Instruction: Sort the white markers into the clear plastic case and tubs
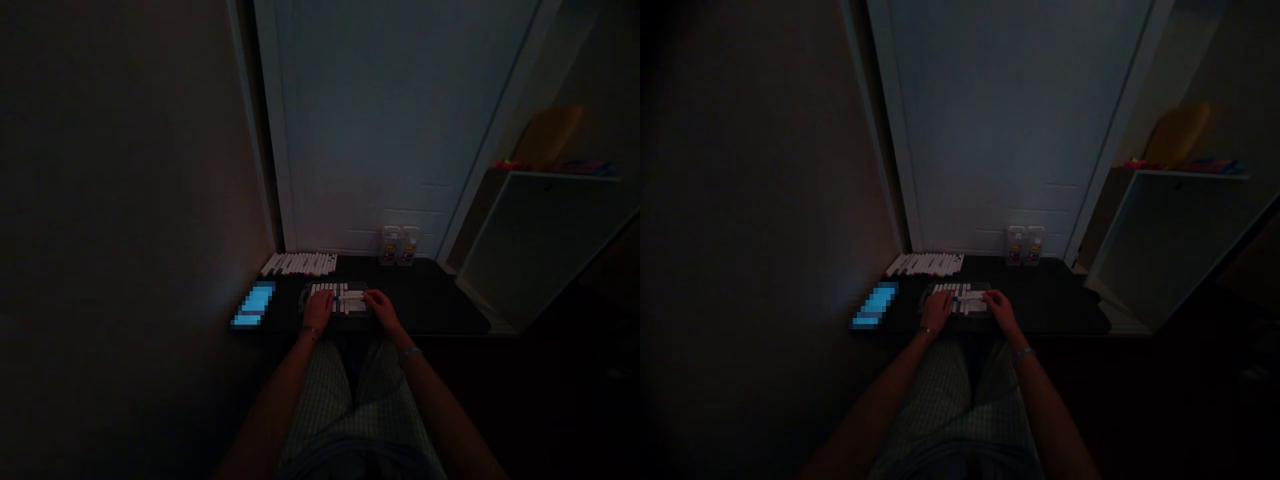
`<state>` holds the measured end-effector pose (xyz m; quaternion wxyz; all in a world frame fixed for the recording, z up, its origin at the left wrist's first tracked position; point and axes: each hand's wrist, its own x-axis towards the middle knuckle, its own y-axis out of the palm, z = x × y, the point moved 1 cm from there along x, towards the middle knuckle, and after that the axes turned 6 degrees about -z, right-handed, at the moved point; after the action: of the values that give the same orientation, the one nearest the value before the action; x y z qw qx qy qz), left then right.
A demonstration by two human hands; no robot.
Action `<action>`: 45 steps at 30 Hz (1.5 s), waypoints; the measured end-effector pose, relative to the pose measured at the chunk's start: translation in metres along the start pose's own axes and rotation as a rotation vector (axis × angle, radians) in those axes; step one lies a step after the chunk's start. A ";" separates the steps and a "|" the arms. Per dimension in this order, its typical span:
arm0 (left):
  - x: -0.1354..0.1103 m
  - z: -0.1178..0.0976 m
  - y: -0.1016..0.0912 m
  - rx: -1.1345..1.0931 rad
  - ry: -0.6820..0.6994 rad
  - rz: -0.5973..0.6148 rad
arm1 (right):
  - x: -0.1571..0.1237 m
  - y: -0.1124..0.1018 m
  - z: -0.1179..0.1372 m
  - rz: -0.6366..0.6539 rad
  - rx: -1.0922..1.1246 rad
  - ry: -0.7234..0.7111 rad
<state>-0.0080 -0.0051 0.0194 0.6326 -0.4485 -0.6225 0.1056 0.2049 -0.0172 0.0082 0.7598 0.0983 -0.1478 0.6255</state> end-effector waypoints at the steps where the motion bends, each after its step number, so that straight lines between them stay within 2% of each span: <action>1: 0.000 0.000 0.000 -0.002 0.000 0.000 | 0.000 0.000 0.001 0.012 0.009 0.004; 7: 0.000 -0.001 -0.003 0.016 -0.008 0.021 | -0.003 0.001 0.009 0.091 0.002 -0.003; 13: 0.000 -0.003 -0.005 0.021 0.005 0.010 | -0.003 -0.002 0.009 0.031 0.015 0.013; 20: 0.000 -0.011 -0.009 -0.015 0.043 0.019 | -0.002 -0.004 0.006 -0.104 -0.015 -0.018; 26: -0.001 -0.017 -0.013 -0.032 0.100 0.060 | -0.002 -0.001 0.003 -0.090 0.056 0.006; 35: -0.001 -0.019 -0.014 -0.117 0.161 0.062 | -0.006 0.002 0.006 -0.056 -0.038 -0.075; 40: -0.002 -0.016 -0.007 -0.189 0.239 0.101 | -0.005 0.001 0.003 -0.092 -0.163 -0.136; 45: -0.004 -0.013 -0.001 -0.211 0.259 0.134 | -0.006 0.003 0.004 -0.072 -0.280 -0.244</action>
<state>0.0024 -0.0141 0.0200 0.6484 -0.5626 -0.5124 0.0229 0.2005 -0.0240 0.0100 0.7645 0.0718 -0.3208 0.5544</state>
